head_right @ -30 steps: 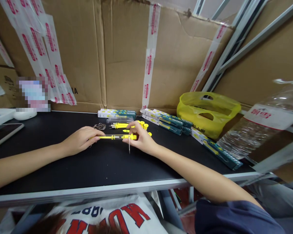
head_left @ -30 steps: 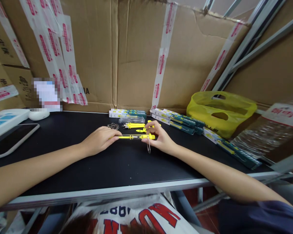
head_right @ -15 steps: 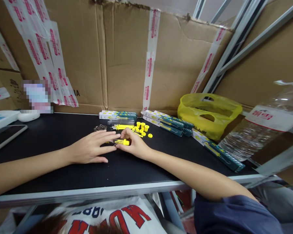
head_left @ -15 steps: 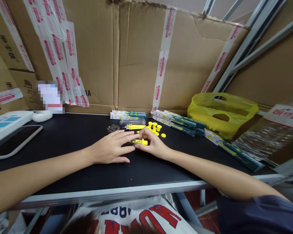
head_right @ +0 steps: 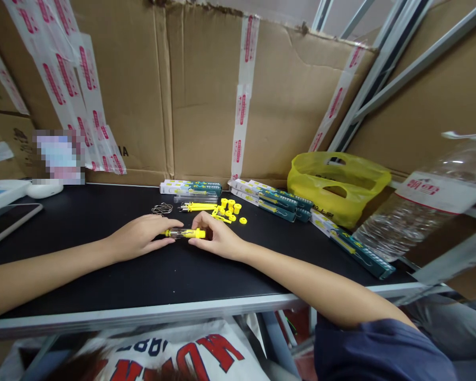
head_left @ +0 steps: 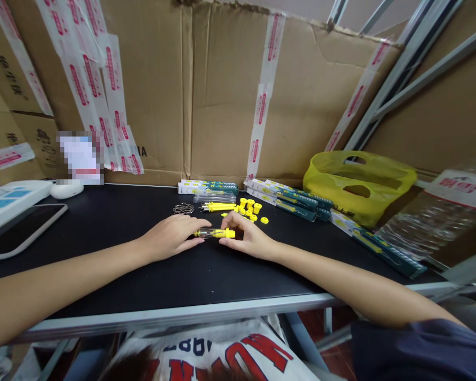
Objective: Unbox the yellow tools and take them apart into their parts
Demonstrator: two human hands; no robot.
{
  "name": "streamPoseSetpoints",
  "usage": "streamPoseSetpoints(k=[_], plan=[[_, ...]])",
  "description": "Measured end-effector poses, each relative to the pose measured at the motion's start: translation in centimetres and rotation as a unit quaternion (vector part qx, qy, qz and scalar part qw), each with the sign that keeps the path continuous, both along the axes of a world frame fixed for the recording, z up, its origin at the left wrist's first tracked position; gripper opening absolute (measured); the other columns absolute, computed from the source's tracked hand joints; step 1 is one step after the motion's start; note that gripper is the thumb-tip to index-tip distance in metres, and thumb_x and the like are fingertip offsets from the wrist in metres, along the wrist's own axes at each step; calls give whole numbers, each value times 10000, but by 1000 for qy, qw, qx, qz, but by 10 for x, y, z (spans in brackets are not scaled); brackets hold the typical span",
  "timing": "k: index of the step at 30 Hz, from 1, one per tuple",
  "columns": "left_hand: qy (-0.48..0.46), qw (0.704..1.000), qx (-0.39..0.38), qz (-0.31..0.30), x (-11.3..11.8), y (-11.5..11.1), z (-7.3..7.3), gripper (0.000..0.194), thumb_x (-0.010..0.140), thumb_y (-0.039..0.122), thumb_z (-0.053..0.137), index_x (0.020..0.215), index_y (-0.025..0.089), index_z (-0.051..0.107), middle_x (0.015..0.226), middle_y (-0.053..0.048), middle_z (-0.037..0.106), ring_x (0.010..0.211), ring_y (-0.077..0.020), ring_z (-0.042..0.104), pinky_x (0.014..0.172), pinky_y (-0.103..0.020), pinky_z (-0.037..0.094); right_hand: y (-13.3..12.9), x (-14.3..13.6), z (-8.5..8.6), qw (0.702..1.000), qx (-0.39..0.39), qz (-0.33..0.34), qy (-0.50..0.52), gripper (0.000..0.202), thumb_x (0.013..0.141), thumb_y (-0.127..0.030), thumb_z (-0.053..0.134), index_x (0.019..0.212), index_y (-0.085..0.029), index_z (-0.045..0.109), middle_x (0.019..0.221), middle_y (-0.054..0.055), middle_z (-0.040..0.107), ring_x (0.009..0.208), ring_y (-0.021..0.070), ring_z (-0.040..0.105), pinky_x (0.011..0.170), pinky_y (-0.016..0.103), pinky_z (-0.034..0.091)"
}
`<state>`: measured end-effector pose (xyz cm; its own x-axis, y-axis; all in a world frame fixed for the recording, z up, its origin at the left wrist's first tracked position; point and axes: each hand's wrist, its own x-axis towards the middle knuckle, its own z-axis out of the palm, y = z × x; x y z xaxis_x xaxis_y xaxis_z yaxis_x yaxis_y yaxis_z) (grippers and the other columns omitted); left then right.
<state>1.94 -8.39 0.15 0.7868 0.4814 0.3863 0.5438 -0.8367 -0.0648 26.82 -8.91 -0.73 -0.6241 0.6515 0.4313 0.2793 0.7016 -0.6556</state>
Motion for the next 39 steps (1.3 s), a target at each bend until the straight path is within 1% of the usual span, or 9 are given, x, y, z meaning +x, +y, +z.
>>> streamPoseSetpoints(k=[3, 8, 14, 18, 21, 25, 29, 33, 39], plan=[[2, 1000, -14, -13, -2, 0, 1, 314, 962, 356, 418, 1219, 204, 514, 997, -51, 634, 937, -195, 599, 807, -288, 445, 1, 2, 0, 1000, -12, -7, -11, 299, 825, -399, 630, 962, -201, 451, 801, -19, 473, 615, 92, 404, 542, 225, 344], [-11, 999, -48, 8, -3, -2, 2, 282, 967, 360, 403, 1194, 230, 508, 987, -32, 600, 917, -173, 601, 752, -254, 443, 1, 5, 2, 1000, -17, 6, -20, 294, 841, -413, 612, 981, -205, 459, 783, -21, 470, 620, 99, 415, 552, 231, 366], [0, 999, -43, 6, -4, -1, 1, 307, 967, 396, 391, 1201, 232, 503, 974, -32, 602, 902, -176, 608, 735, -250, 446, 2, 7, 0, 999, 6, 3, -39, 273, 873, -430, 564, 1001, -202, 486, 788, -6, 498, 656, 117, 443, 573, 246, 382], [25, 999, -21, -16, -6, 1, 1, 376, 965, 422, 389, 1266, 213, 473, 998, -48, 619, 927, -185, 606, 772, -259, 448, 1, 7, -2, 998, 29, -2, -52, 272, 868, -431, 571, 993, -198, 506, 771, -4, 511, 647, 118, 454, 566, 243, 386], [37, 999, -6, -32, -6, 1, 1, 364, 980, 413, 352, 1252, 208, 481, 1011, -51, 620, 929, -181, 603, 777, -262, 448, -1, 6, -2, 997, 47, -1, -64, 260, 861, -417, 584, 972, -195, 506, 756, -5, 523, 621, 113, 465, 555, 239, 389], [37, 996, 34, -73, -1, -2, 3, 320, 985, 391, 341, 1146, 200, 542, 1076, -68, 608, 930, -173, 594, 785, -262, 453, -6, 1, -1, 992, 84, 7, -94, 231, 861, -394, 584, 939, -195, 494, 749, -3, 544, 588, 107, 468, 534, 233, 381], [52, 990, 73, -108, 6, -7, 6, 307, 989, 323, 325, 984, 204, 608, 1075, -72, 611, 839, -154, 586, 725, -254, 466, -8, -3, -2, 987, 118, 21, -106, 214, 866, -384, 577, 909, -194, 489, 806, 18, 585, 633, 114, 508, 554, 232, 398], [68, 985, 104, -116, 8, -7, 6, 285, 979, 277, 340, 939, 211, 614, 1101, -81, 609, 821, -161, 580, 684, -264, 466, -8, -5, -3, 984, 137, 20, -114, 196, 877, -373, 558, 878, -198, 470, 814, 24, 586, 664, 125, 528, 575, 236, 410], [102, 977, 156, -103, 8, -4, 3, 248, 975, 250, 349, 995, 215, 593, 1124, -69, 610, 856, -169, 581, 682, -270, 447, -8, -7, -3, 976, 174, 21, -131, 203, 888, -356, 540, 818, -212, 414, 746, 2, 523, 643, 125, 486, 570, 234, 380]])
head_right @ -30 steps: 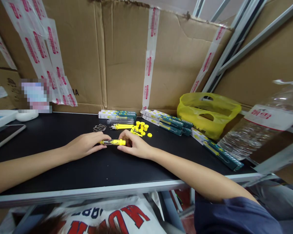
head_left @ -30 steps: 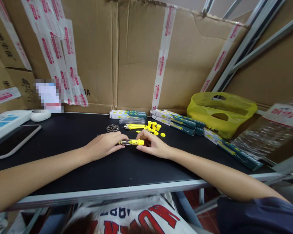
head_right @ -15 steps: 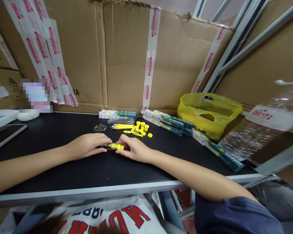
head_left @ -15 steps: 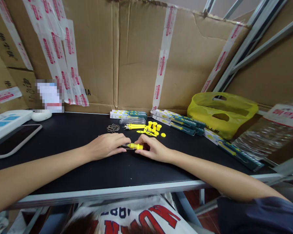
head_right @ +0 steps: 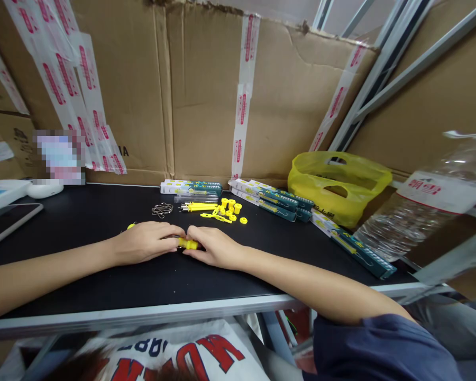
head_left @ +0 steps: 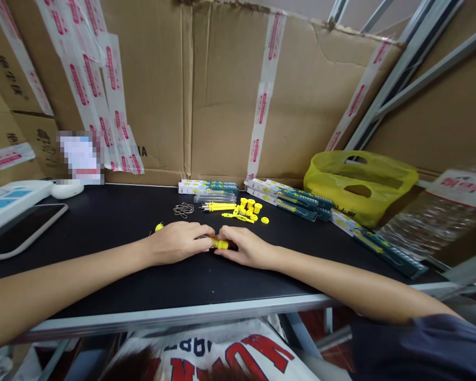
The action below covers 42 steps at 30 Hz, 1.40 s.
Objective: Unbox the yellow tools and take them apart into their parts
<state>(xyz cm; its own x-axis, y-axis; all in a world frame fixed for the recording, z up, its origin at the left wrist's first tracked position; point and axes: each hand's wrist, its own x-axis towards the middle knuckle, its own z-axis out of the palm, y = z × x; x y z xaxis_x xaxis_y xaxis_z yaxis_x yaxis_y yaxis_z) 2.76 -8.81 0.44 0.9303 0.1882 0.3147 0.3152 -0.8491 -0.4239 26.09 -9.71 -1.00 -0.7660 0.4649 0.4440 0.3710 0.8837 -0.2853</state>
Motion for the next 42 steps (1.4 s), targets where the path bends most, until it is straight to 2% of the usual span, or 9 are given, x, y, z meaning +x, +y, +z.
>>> streamPoseSetpoints(k=[11, 14, 17, 21, 28, 33, 37, 39, 42], plan=[[36, 999, 16, 21, 1, -1, -1, 208, 954, 234, 390, 1036, 229, 582, 1159, -69, 581, 860, -183, 564, 679, -282, 421, -1, 0, 0, 1000, 24, 2, -5, 180, 902, -341, 508, 840, -215, 394, 788, 25, 526, 682, 145, 501, 613, 248, 396], [-8, 999, -27, 17, 2, 0, -1, 213, 963, 226, 369, 998, 211, 579, 1160, -68, 584, 913, -186, 569, 732, -286, 430, 0, -2, -1, 1000, 20, -6, 3, 185, 901, -338, 514, 836, -210, 397, 772, 14, 516, 654, 131, 480, 595, 240, 385], [-61, 992, -114, 8, 2, 2, -2, 235, 984, 250, 328, 961, 183, 552, 1094, -69, 603, 918, -174, 574, 794, -289, 433, 0, -3, -1, 1000, -9, -21, 20, 203, 887, -358, 540, 861, -207, 408, 738, -13, 497, 608, 112, 451, 560, 223, 369], [-89, 976, -200, 15, 1, 4, -3, 244, 992, 296, 317, 897, 179, 510, 987, -55, 608, 879, -168, 571, 786, -284, 427, -2, -2, 1, 997, -62, -33, 29, 261, 859, -399, 584, 933, -206, 424, 719, -37, 493, 575, 95, 439, 533, 209, 358], [-117, 958, -257, 56, -2, 3, -4, 228, 987, 329, 336, 889, 184, 484, 923, -36, 598, 836, -158, 566, 733, -262, 418, -3, 2, 3, 998, -53, -31, 33, 161, 921, -348, 479, 924, -203, 409, 731, -25, 482, 589, 98, 435, 549, 221, 364], [-118, 958, -253, 72, -3, 2, -3, 233, 985, 338, 338, 900, 185, 493, 879, -26, 596, 801, -153, 575, 700, -252, 418, -1, 3, 3, 999, -18, -17, 33, 137, 902, -311, 523, 930, -195, 456, 731, -22, 476, 609, 100, 442, 562, 219, 375], [-123, 962, -235, 64, -3, 3, -5, 211, 982, 328, 359, 1053, 191, 502, 946, -35, 626, 864, -161, 605, 735, -258, 434, 0, 4, 4, 999, 13, -15, 38, 142, 886, -292, 549, 964, -193, 483, 765, -9, 491, 657, 108, 468, 602, 223, 396], [-130, 963, -231, 55, -3, 4, -6, 247, 985, 322, 360, 1164, 201, 478, 1039, -45, 636, 931, -163, 613, 788, -264, 441, 1, 5, 4, 999, 3, -34, 35, 195, 872, -335, 575, 965, -194, 477, 749, -19, 485, 634, 104, 458, 585, 221, 386], [-134, 963, -229, 39, -4, 6, -6, 281, 990, 313, 354, 1224, 209, 469, 1114, -48, 632, 991, -158, 609, 840, -261, 439, 2, 5, 6, 997, -25, -67, 7, 219, 891, -403, 540, 925, -195, 478, 718, -30, 485, 601, 101, 436, 569, 222, 361]])
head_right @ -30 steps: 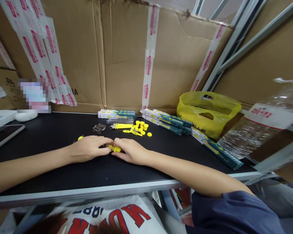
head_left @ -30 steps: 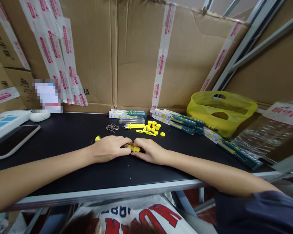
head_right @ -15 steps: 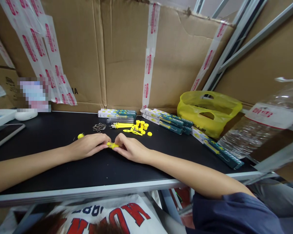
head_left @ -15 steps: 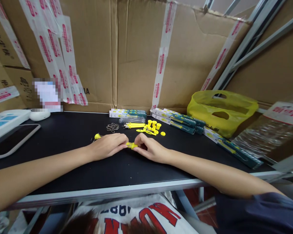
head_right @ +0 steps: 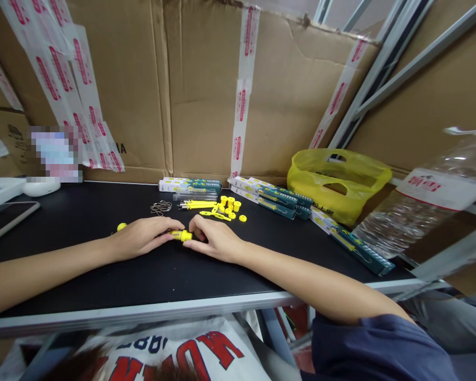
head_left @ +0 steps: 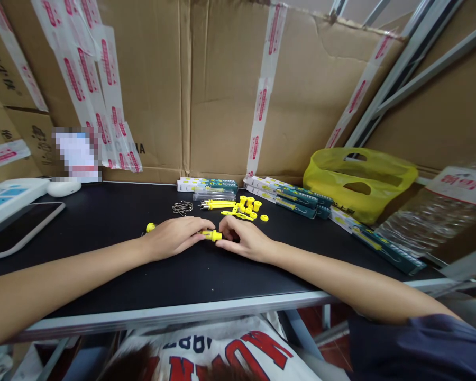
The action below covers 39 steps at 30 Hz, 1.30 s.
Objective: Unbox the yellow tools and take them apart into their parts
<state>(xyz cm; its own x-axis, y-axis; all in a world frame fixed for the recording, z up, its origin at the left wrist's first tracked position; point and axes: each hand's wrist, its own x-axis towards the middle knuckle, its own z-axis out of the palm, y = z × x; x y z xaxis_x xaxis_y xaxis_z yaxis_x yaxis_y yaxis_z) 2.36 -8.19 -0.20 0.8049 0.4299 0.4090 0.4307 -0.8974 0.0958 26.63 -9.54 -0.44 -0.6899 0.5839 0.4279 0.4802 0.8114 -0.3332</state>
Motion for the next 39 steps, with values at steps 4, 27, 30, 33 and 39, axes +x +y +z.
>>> streamPoseSetpoints(k=[4, 27, 30, 33, 39], plan=[[6, 1000, 16, -20, -1, 1, 0, 313, 993, 293, 348, 1269, 213, 473, 1109, -52, 630, 1003, -160, 597, 842, -254, 434, 2, -1, 0, 1000, 1, 3, -23, 229, 943, -380, 449, 842, -186, 516, 751, -1, 525, 676, 117, 480, 635, 237, 369], [-13, 999, 15, -30, -2, 4, -1, 328, 989, 254, 346, 1237, 195, 552, 1022, -53, 658, 926, -151, 607, 798, -245, 444, 6, 0, -1, 999, 36, 25, -27, 248, 939, -365, 468, 856, -165, 589, 777, 41, 592, 739, 148, 527, 677, 260, 405], [-11, 999, 12, -31, -2, 3, -1, 325, 988, 254, 350, 1240, 203, 549, 1031, -48, 657, 934, -147, 615, 802, -233, 441, 7, 0, -2, 999, 41, 24, -17, 229, 918, -372, 510, 865, -167, 597, 727, 22, 560, 702, 141, 512, 647, 251, 398], [-8, 999, 15, -30, -3, 3, -1, 326, 989, 260, 350, 1243, 209, 547, 1027, -45, 656, 935, -145, 618, 796, -223, 437, 6, 1, -2, 998, 59, 23, -8, 193, 885, -367, 564, 869, -176, 582, 695, 2, 519, 669, 134, 487, 620, 241, 383], [3, 1000, 14, -26, -3, 1, 1, 330, 990, 259, 348, 1258, 208, 534, 1031, -41, 656, 942, -144, 617, 799, -219, 431, 3, 1, 0, 995, 92, 19, -30, 115, 876, -287, 562, 838, -184, 527, 707, -5, 500, 663, 130, 466, 605, 234, 359]])
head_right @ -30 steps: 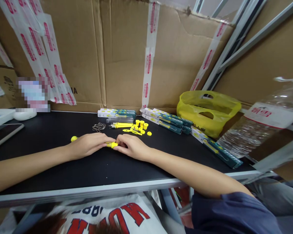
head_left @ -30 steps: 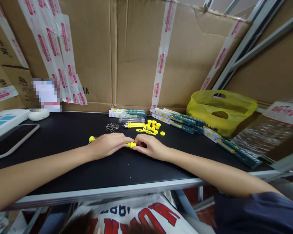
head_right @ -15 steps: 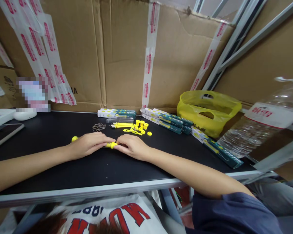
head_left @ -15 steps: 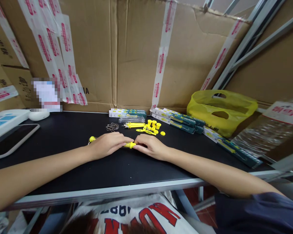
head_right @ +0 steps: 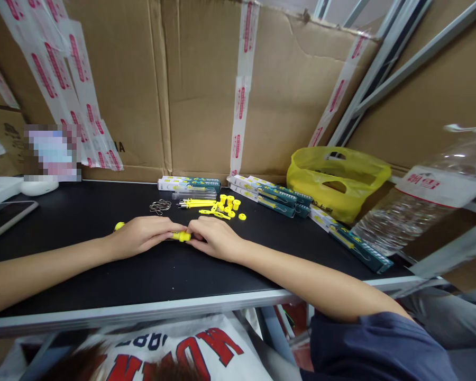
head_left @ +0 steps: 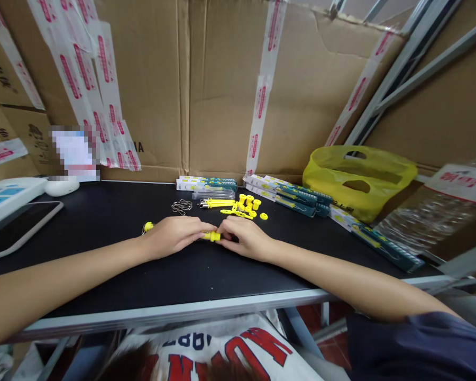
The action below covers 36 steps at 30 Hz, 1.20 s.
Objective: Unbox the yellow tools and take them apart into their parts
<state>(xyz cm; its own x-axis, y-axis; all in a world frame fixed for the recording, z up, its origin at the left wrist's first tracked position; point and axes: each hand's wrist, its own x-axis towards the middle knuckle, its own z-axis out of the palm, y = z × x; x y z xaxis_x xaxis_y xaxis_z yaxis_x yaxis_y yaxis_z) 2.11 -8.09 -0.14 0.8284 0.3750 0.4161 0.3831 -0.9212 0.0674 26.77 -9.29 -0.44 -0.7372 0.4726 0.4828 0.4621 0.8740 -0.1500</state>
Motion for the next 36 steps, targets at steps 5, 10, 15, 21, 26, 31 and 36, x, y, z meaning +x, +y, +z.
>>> streamPoseSetpoints(k=[5, 10, 15, 21, 26, 31, 36], plan=[[-5, 1000, 4, 3, 0, 0, 0, 326, 991, 269, 348, 1239, 198, 547, 1021, -42, 662, 928, -147, 621, 791, -225, 435, 0, -1, 2, 998, -50, -29, 4, 246, 915, -406, 499, 837, -176, 542, 725, 9, 542, 658, 130, 487, 615, 242, 375], [-4, 1000, 6, 0, 1, 0, 0, 325, 991, 275, 346, 1225, 197, 557, 1023, -45, 668, 927, -150, 626, 788, -230, 443, 4, -1, -1, 999, -47, 4, 6, 261, 950, -345, 447, 844, -163, 601, 777, 47, 609, 735, 146, 533, 678, 258, 405], [-8, 1000, 6, 1, 0, 0, -1, 326, 990, 287, 352, 1228, 212, 561, 1032, -46, 668, 935, -149, 627, 797, -231, 447, 5, -1, -2, 998, -46, 6, 31, 225, 898, -376, 546, 840, -169, 613, 704, 19, 566, 683, 138, 511, 641, 251, 399], [-7, 1000, 4, 2, 1, 0, 0, 333, 987, 280, 357, 1249, 209, 549, 1028, -45, 664, 924, -147, 626, 791, -231, 451, 0, -2, -1, 1000, 5, 9, 17, 113, 872, -272, 565, 810, -181, 539, 677, -10, 494, 644, 127, 464, 606, 239, 365], [-7, 1000, 3, 8, 1, -1, 1, 329, 985, 275, 359, 1236, 212, 562, 1011, -43, 666, 915, -148, 626, 781, -228, 455, -3, -2, 3, 999, -25, -29, 7, 217, 862, -393, 583, 887, -186, 522, 713, -9, 512, 642, 128, 467, 599, 241, 366], [-13, 1000, 3, 3, 0, 1, -1, 330, 984, 282, 366, 1244, 220, 560, 1016, -44, 669, 927, -150, 627, 796, -230, 457, 1, -2, 1, 999, -39, -9, -8, 251, 948, -359, 447, 862, -172, 591, 788, 47, 603, 750, 153, 533, 688, 269, 399], [-12, 1000, 2, 5, 0, 1, -1, 326, 985, 282, 365, 1241, 227, 558, 1029, -41, 667, 927, -149, 629, 793, -228, 451, 2, -1, -2, 1000, -23, -8, 11, 199, 886, -374, 562, 898, -178, 588, 666, -4, 514, 651, 137, 486, 611, 245, 375]])
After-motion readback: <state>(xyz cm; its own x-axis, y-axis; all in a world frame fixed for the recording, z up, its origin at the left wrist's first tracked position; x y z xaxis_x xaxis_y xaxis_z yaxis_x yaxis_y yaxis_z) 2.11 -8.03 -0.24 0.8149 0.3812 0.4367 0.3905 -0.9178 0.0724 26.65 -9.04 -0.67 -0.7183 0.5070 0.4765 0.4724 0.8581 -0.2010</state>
